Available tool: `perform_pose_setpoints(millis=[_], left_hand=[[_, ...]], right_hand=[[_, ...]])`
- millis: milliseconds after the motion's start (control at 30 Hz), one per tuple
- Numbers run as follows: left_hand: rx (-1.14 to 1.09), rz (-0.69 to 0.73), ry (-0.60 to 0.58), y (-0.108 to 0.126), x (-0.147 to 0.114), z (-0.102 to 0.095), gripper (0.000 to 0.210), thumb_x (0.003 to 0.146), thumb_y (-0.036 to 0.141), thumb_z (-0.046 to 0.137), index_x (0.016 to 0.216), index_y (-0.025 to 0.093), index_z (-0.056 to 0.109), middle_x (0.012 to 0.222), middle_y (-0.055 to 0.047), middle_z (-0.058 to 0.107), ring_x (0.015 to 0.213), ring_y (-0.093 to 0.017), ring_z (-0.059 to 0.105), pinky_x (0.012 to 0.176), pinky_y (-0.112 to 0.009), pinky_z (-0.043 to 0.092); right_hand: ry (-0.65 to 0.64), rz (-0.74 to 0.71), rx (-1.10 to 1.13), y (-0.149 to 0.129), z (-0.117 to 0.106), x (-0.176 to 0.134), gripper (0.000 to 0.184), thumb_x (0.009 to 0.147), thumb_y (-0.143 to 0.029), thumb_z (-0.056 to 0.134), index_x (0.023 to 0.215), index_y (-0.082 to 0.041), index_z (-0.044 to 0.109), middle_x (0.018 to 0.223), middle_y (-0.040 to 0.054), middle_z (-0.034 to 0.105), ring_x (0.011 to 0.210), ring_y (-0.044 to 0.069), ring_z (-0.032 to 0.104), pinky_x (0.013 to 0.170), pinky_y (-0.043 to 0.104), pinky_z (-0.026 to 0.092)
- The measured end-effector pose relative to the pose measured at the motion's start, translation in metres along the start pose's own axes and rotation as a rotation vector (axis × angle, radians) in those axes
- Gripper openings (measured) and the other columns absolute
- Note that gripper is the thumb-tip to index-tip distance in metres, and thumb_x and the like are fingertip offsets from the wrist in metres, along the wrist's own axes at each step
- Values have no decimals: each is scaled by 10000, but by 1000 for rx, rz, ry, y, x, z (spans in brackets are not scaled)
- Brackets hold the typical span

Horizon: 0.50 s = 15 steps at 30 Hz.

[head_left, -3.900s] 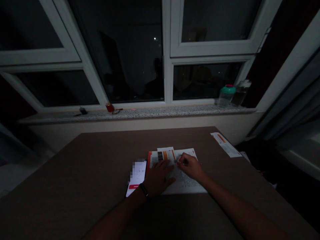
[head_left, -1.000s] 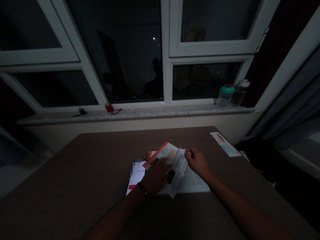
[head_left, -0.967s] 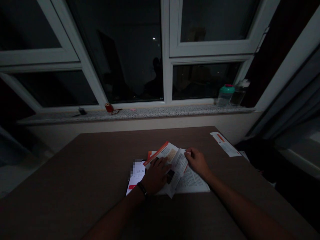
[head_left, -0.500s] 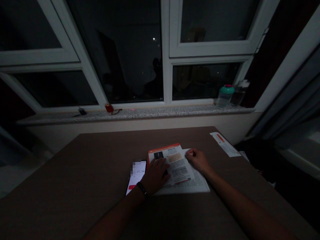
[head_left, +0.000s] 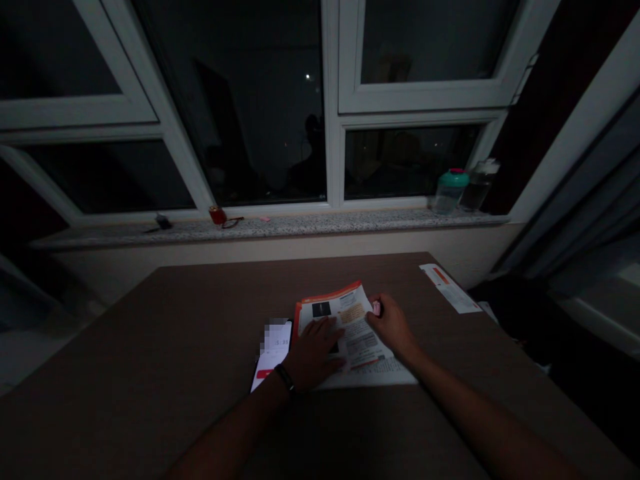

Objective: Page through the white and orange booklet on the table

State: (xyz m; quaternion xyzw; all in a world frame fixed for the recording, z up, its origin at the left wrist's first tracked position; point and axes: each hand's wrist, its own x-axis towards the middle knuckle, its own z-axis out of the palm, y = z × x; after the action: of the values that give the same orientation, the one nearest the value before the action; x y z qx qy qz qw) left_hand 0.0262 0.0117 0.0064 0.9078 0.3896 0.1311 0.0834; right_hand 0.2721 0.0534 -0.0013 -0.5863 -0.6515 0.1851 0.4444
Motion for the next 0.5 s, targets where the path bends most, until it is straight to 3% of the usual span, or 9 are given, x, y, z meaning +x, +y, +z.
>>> perform_pose_setpoints(millis=[133, 333, 500], left_hand=[[-7, 28, 0, 2, 0, 1, 583, 905, 465, 614, 1428, 282, 433, 1504, -102, 383, 1371, -326, 352, 1116, -532, 310], [10, 74, -28, 6, 2, -3, 534, 934, 473, 571, 1422, 299, 441, 1514, -92, 382, 1385, -311, 343, 1135, -542, 265], [51, 80, -60, 8, 3, -4, 520, 937, 344, 564, 1435, 321, 420, 1522, -81, 371, 1399, -308, 326, 1143, -557, 233]], right_hand=[[45, 23, 123, -3, 2, 1, 322, 664, -160, 539, 983, -194, 578, 873, 39, 632, 765, 206, 594, 693, 297, 465], [-15, -41, 353, -6, 6, 0, 290, 703, -216, 583, 992, -197, 579, 885, 37, 638, 770, 198, 592, 691, 283, 475], [-47, -138, 349, -15, 2, -5, 248, 736, -207, 598, 984, -198, 603, 960, 53, 652, 883, 215, 607, 791, 307, 472]])
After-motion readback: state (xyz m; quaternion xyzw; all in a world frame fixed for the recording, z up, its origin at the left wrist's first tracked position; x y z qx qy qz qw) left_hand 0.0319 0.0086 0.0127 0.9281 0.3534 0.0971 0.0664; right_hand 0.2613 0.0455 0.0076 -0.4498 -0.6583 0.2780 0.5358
